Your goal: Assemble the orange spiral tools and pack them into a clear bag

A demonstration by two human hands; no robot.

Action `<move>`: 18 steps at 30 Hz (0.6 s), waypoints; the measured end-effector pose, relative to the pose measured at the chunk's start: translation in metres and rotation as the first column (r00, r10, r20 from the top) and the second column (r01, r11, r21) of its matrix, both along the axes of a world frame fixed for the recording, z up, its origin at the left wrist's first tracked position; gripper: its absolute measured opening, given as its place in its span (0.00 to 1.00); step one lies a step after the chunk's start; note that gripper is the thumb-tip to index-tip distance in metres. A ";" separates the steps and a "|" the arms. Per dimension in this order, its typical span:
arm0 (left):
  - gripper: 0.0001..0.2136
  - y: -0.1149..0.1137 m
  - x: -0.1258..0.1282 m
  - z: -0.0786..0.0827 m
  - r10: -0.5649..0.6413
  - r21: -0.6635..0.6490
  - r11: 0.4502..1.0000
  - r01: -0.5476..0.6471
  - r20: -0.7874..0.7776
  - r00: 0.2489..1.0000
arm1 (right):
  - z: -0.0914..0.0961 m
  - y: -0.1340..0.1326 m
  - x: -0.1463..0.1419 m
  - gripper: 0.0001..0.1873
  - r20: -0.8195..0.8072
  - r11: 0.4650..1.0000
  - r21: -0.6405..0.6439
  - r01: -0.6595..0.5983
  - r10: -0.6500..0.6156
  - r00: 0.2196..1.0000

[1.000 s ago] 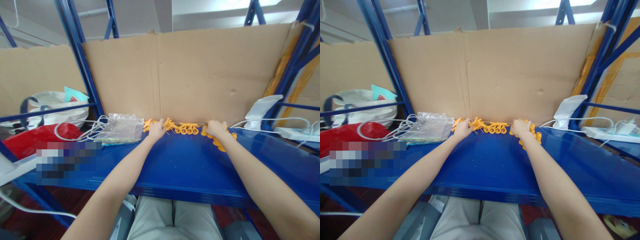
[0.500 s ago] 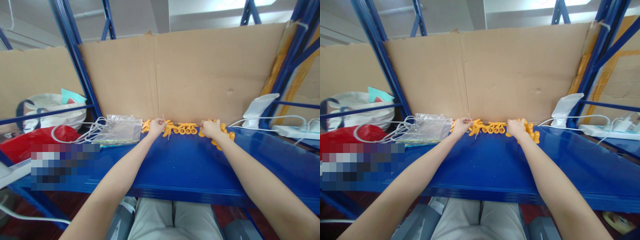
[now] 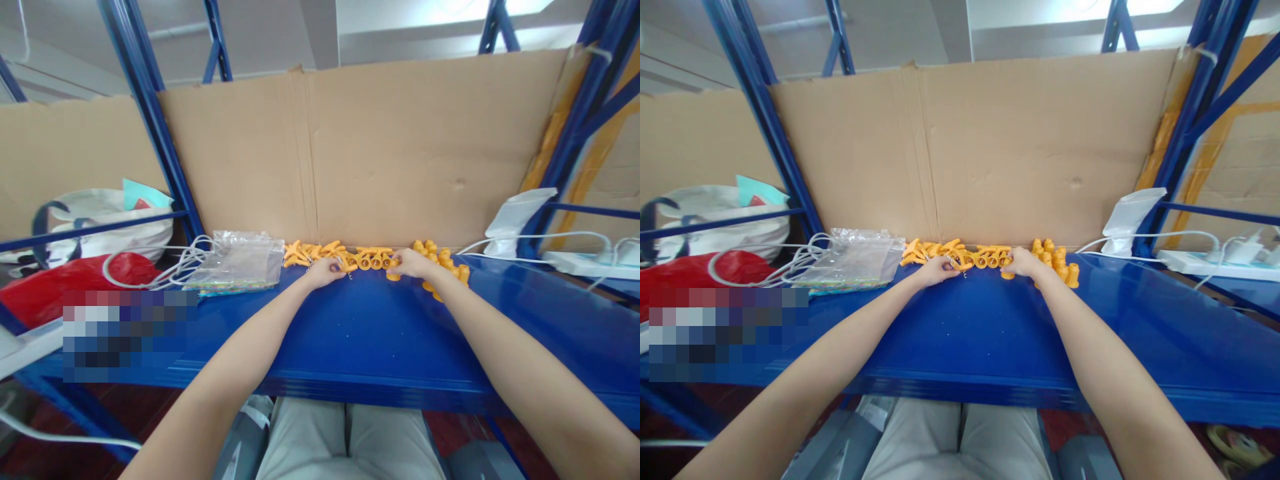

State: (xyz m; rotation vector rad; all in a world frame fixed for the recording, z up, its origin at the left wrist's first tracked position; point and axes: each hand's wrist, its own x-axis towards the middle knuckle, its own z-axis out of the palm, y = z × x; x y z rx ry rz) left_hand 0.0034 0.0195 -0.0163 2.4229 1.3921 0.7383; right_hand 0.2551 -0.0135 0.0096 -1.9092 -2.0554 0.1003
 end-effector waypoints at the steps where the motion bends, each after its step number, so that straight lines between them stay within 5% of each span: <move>1: 0.05 0.000 0.000 -0.001 -0.011 0.040 0.999 0.013 -0.039 0.999 | -0.001 0.000 0.000 0.06 -0.035 0.999 -0.039 -0.029 0.028 0.999; 5: 0.06 -0.002 0.003 -0.002 -0.009 0.232 0.972 0.050 -0.175 0.985 | -0.002 -0.004 -0.004 0.05 -0.094 0.992 -0.101 -0.079 0.070 0.993; 8: 0.08 -0.007 0.008 -0.001 0.028 0.322 0.946 0.040 -0.204 0.978 | 0.001 -0.006 -0.009 0.07 0.017 0.997 -0.062 -0.037 0.039 0.999; 13: 0.07 -0.014 0.014 0.003 -0.009 0.269 0.960 0.076 -0.242 0.970 | 0.008 -0.009 -0.016 0.10 0.249 1.000 0.016 -0.019 0.015 0.968; 18: 0.10 -0.017 0.014 0.006 -0.048 0.257 0.956 0.142 -0.340 0.939 | 0.008 -0.007 -0.015 0.10 0.270 0.992 0.070 -0.104 0.082 0.960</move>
